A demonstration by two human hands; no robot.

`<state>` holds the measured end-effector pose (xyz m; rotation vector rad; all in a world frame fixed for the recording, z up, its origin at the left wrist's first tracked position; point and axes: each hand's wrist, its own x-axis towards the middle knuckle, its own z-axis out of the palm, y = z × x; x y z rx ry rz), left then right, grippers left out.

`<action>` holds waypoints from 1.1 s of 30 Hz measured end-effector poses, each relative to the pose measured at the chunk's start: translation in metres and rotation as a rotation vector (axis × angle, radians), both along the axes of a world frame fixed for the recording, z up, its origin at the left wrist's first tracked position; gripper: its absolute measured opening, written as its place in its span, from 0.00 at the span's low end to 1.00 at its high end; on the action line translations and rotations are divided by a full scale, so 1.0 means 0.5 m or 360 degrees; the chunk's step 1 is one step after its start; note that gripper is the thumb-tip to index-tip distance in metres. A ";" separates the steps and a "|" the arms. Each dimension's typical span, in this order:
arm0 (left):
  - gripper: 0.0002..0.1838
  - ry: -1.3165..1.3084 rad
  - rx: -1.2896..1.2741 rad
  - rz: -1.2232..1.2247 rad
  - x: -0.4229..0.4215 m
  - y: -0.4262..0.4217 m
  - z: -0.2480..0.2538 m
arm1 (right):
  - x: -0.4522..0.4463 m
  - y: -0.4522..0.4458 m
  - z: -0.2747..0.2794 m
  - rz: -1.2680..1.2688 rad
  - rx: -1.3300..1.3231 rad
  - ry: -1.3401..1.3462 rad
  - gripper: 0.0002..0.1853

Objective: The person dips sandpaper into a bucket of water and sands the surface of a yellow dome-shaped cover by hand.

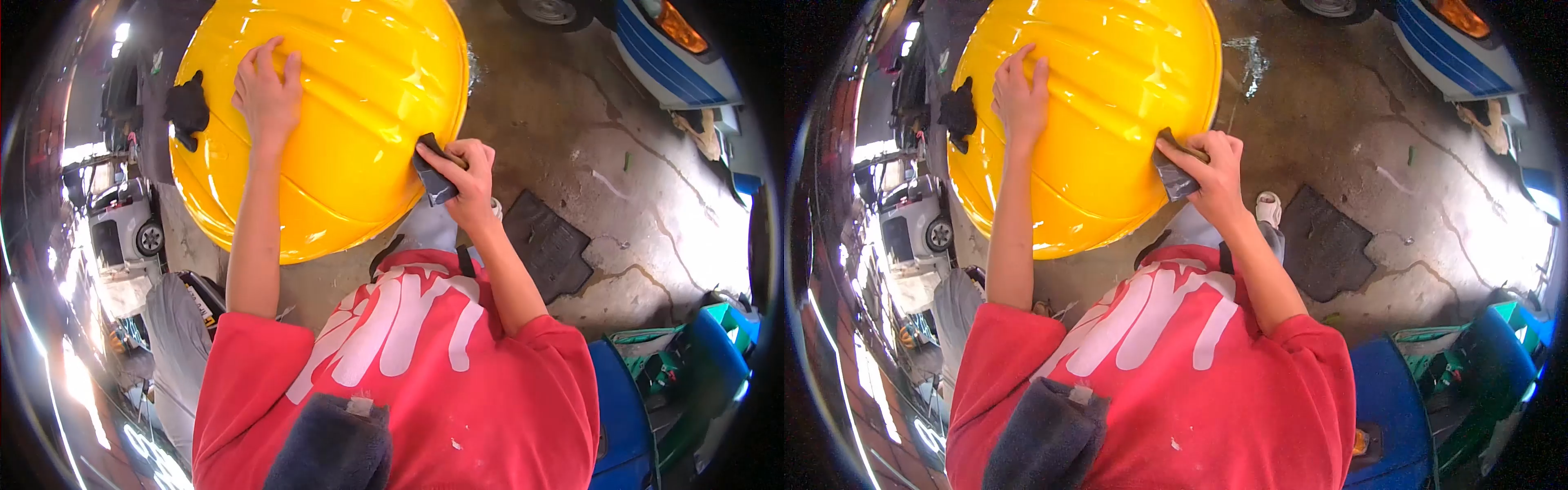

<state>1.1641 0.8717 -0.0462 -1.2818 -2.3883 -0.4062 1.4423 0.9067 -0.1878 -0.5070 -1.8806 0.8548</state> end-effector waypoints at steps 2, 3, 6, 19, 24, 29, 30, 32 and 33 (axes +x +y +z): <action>0.25 0.0033 -0.0027 0.0016 0.001 -0.011 0.000 | -0.020 0.000 0.066 0.0038 0.0061 0.0024 0.25; 0.25 0.0023 -0.0019 0.0012 0.002 -0.010 0.000 | -0.034 0.003 0.090 0.0025 0.0083 0.0018 0.25; 0.25 0.0039 0.0005 0.0020 -0.002 -0.012 0.001 | -0.002 -0.002 0.044 0.0009 0.0048 -0.0098 0.28; 0.15 -0.0991 -0.0154 -0.1066 0.396 -0.085 0.002 | 0.132 -0.020 0.035 0.0447 -0.1720 0.0616 0.10; 0.06 -0.1499 -0.0255 -0.0988 0.398 -0.090 -0.010 | 0.166 -0.026 0.034 0.0467 -0.1344 0.0370 0.16; 0.09 -0.1583 -0.0290 -0.0771 0.391 -0.083 0.001 | 0.156 -0.037 0.109 0.0349 -0.1120 0.0152 0.22; 0.10 -0.1677 -0.0307 -0.0656 0.392 -0.077 0.013 | 0.144 -0.045 0.109 0.0350 -0.1119 0.0157 0.22; 0.11 -0.1495 -0.0315 -0.0729 0.367 -0.066 0.037 | 0.119 -0.053 0.100 0.0032 -0.0796 0.0171 0.23; 0.12 -0.1317 -0.0330 -0.0798 0.345 -0.059 0.052 | 0.110 -0.057 0.105 -0.0024 -0.0833 0.0121 0.22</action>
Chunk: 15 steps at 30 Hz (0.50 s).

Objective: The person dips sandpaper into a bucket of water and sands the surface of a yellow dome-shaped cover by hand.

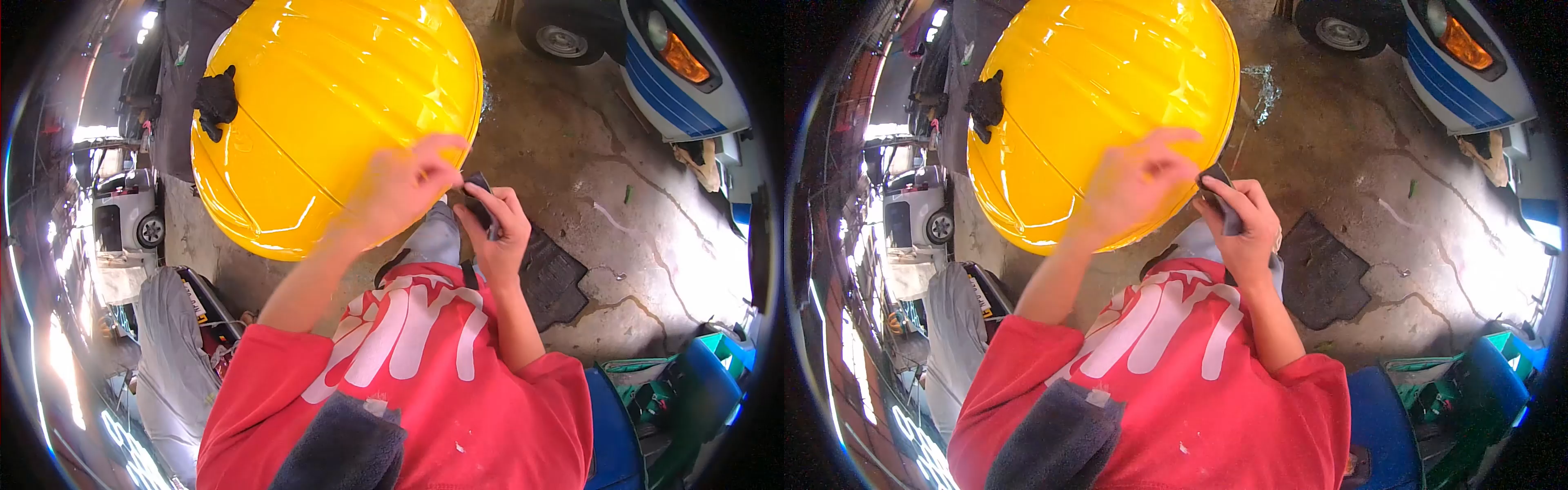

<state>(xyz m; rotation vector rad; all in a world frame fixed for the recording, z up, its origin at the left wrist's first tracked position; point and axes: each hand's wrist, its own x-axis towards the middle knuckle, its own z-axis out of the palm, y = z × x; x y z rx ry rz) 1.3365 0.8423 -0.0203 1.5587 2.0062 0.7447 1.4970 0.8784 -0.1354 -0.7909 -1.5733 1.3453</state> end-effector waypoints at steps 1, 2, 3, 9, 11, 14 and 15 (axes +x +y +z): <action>0.13 0.0113 0.0159 0.0107 -0.034 0.014 0.022 | -0.014 0.000 -0.015 -0.0004 0.0000 -0.0004 0.22; 0.14 0.0221 0.0311 0.0209 -0.081 0.032 0.039 | -0.037 0.005 -0.045 -0.0055 0.0248 -0.0058 0.22; 0.14 0.0340 0.0489 0.0319 -0.139 0.052 0.043 | -0.056 0.015 -0.063 -0.0105 0.0495 -0.0114 0.23; 0.25 0.1338 0.0271 0.0890 -0.402 0.104 -0.041 | -0.145 0.059 -0.077 -0.0254 0.0960 -0.0022 0.26; 0.26 0.1320 0.0260 0.0889 -0.404 0.114 -0.053 | -0.142 0.055 -0.118 -0.0255 0.0998 -0.0032 0.26; 0.27 0.1322 0.0245 0.0910 -0.404 0.108 -0.058 | -0.154 0.052 -0.110 -0.0353 0.1039 0.0027 0.27; 0.26 0.1343 0.0257 0.0897 -0.402 0.106 -0.058 | -0.163 0.064 -0.081 -0.0293 0.1102 0.0012 0.28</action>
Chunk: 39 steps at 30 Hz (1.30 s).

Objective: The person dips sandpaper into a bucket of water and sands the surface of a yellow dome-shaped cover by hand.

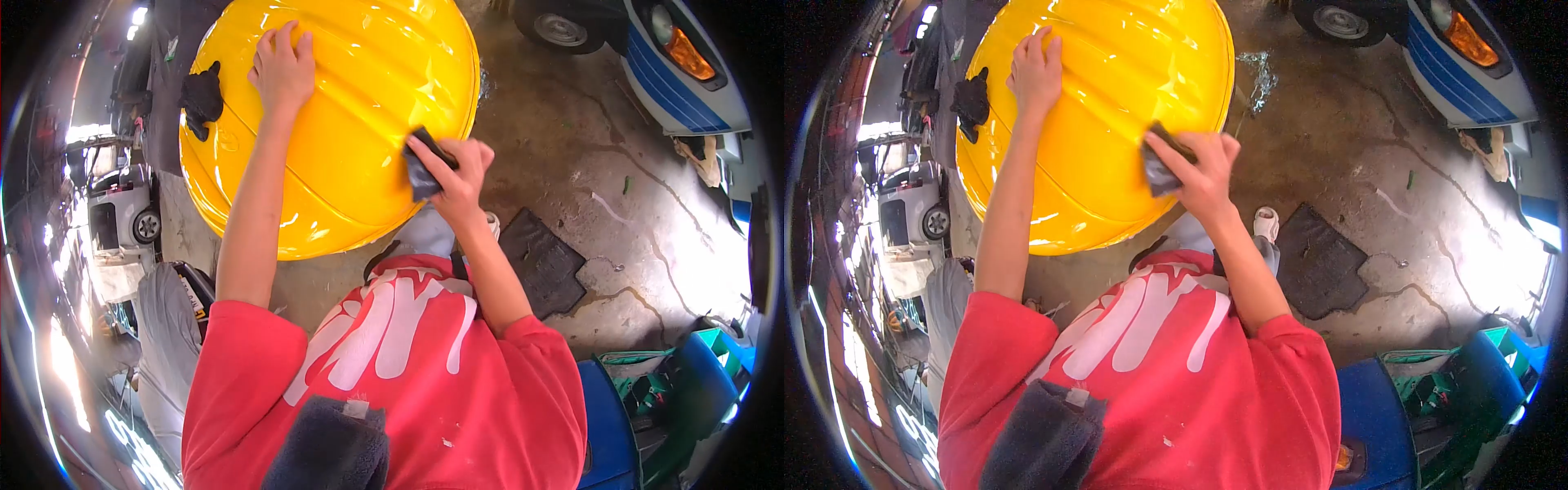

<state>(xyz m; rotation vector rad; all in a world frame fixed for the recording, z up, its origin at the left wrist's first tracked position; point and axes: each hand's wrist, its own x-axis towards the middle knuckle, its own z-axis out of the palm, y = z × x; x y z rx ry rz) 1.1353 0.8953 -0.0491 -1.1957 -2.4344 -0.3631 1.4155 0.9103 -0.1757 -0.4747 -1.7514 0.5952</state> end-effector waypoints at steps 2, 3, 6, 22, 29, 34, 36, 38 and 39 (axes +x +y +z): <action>0.26 -0.0019 -0.0034 0.0016 0.002 -0.004 0.003 | -0.015 0.013 0.026 -0.0006 0.0047 -0.0094 0.28; 0.27 -0.0030 -0.0033 0.0021 0.002 0.000 0.007 | -0.003 0.004 0.012 -0.0008 0.0048 -0.0099 0.28; 0.27 0.0006 -0.0037 0.0069 0.008 0.006 0.004 | 0.021 -0.009 -0.034 -0.0113 0.0039 -0.0190 0.29; 0.26 0.0051 -0.0025 -0.0020 -0.040 0.004 -0.011 | 0.012 0.013 0.009 -0.0046 0.0064 -0.0247 0.29; 0.26 0.0067 0.0014 -0.0009 -0.034 -0.006 -0.012 | 0.049 -0.001 0.016 -0.0024 -0.0181 -0.0142 0.25; 0.26 0.0034 -0.0028 0.0062 -0.042 0.004 -0.004 | 0.023 -0.020 -0.006 0.0074 -0.0218 -0.0140 0.28; 0.26 0.0127 0.0011 0.0024 -0.042 0.001 -0.019 | 0.028 -0.023 -0.028 0.0082 -0.0252 -0.0191 0.29; 0.26 0.0097 0.0003 0.0011 -0.038 -0.001 -0.014 | 0.007 -0.006 0.008 0.0087 -0.0160 -0.0149 0.28; 0.26 0.0079 -0.0007 -0.0012 -0.034 -0.004 -0.009 | 0.002 0.000 0.033 0.0137 -0.0139 -0.0169 0.27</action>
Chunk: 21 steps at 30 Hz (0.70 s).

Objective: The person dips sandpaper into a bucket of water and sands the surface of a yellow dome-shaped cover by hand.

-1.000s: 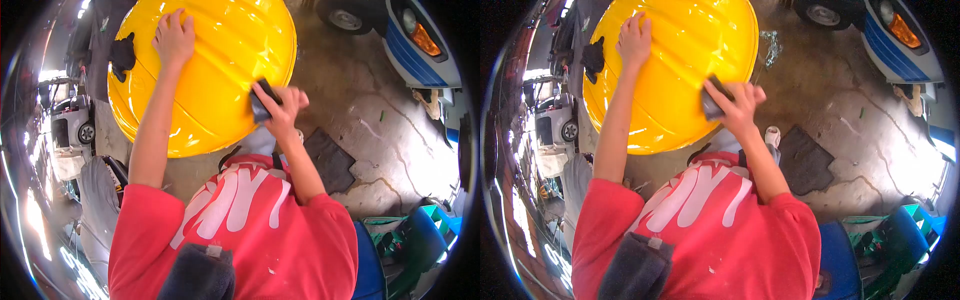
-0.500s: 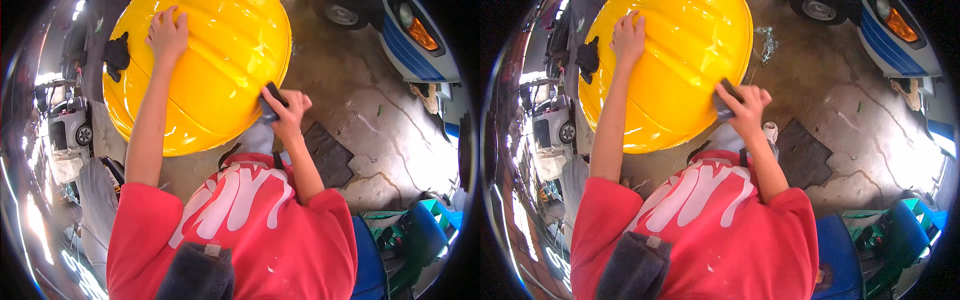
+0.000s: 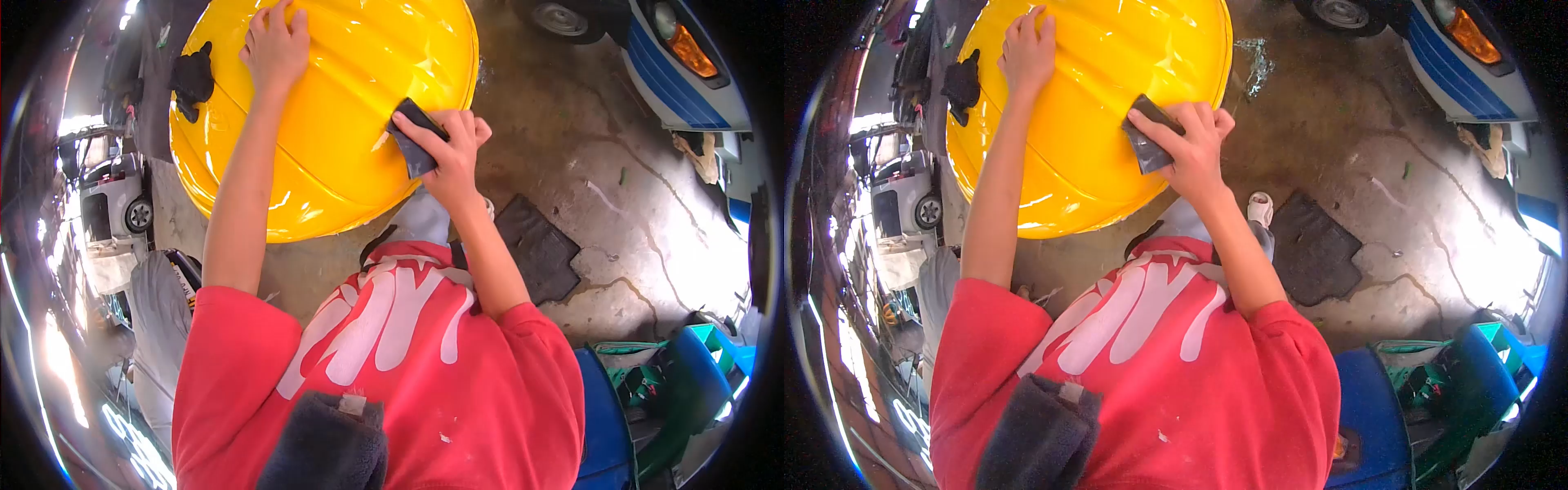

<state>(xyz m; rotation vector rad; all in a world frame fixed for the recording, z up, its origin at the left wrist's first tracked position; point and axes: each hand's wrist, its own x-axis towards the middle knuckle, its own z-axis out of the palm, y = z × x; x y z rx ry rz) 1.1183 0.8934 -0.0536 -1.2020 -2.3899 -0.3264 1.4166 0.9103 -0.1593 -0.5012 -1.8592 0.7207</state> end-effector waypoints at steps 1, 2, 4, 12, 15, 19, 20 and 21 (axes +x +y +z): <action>0.26 0.0007 -0.0011 -0.0004 -0.002 -0.004 0.000 | 0.003 -0.006 -0.004 -0.0004 -0.0011 0.0007 0.27; 0.26 -0.0005 -0.0023 0.0014 -0.005 -0.004 -0.001 | 0.014 -0.007 -0.014 -0.0014 0.0002 -0.0025 0.27; 0.26 -0.0012 0.0004 0.0034 -0.011 0.007 0.000 | 0.040 -0.001 -0.033 -0.0023 0.0012 -0.0055 0.27; 0.26 0.0001 -0.0013 0.0027 -0.019 0.003 -0.007 | 0.050 -0.005 -0.047 0.0011 -0.0058 -0.0180 0.30; 0.24 0.0100 0.0025 0.0040 0.011 0.009 0.002 | 0.170 -0.019 -0.171 -0.0079 -0.0318 -0.0465 0.30; 0.24 -0.0210 0.0017 -0.0103 0.082 -0.001 0.037 | 0.227 -0.018 -0.130 -0.0188 -0.1025 -0.0020 0.16; 0.21 -0.0128 0.0154 -0.0328 0.060 -0.006 0.003 | 0.225 -0.014 -0.126 -0.0188 -0.1003 0.0004 0.16; 0.18 -0.0068 0.0126 -0.0491 0.144 -0.020 0.012 | 0.224 -0.010 -0.124 -0.0183 -0.1227 0.0189 0.13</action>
